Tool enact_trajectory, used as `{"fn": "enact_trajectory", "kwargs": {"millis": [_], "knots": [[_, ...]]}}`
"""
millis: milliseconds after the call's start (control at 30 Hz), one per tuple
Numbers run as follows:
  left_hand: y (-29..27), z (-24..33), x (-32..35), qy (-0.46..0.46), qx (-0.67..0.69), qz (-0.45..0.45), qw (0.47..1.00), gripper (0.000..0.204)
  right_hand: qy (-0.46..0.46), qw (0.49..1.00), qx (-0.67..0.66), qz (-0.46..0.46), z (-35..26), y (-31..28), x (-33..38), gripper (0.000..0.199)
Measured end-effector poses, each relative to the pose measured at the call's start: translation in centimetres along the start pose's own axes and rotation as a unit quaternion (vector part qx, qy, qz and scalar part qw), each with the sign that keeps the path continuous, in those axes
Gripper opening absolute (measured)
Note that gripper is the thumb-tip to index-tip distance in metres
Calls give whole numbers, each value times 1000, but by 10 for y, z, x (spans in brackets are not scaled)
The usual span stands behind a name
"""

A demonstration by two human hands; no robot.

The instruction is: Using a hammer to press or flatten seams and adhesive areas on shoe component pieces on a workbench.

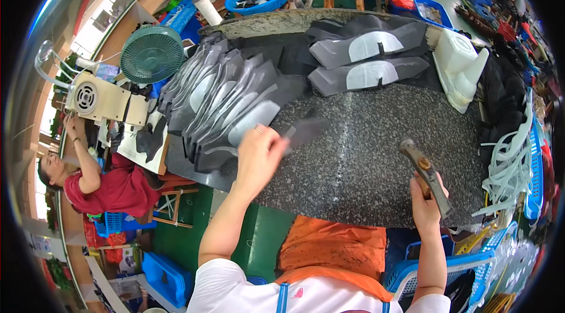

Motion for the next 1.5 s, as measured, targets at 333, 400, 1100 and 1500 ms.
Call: {"fn": "enact_trajectory", "kwargs": {"millis": [333, 400, 1100, 1500], "knots": [[78, 120, 22, 106, 260, -440, 853, 16, 14, 965, 5, -262, -46, 25, 0, 28], [121, 115, 15, -1, 413, -481, 773, 17, -7, 972, 74, -223, -43, 0, 1, 24], [137, 176, 22, 434, -62, -185, 880, 17, -58, 907, 291, -299, -15, -24, 5, 23], [122, 132, 5, 171, 205, -336, 903, 16, -68, 911, 290, -287, -12, -2, 7, 19]]}}
Point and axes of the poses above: each hand's wrist, its own x-axis away from the middle knuckle, its own y-axis out of the palm, z = x × y, the point moved 6 cm from there along -x, towards the middle knuckle, and after that the axes turned 11 degrees about -z, right-handed, at the moved point
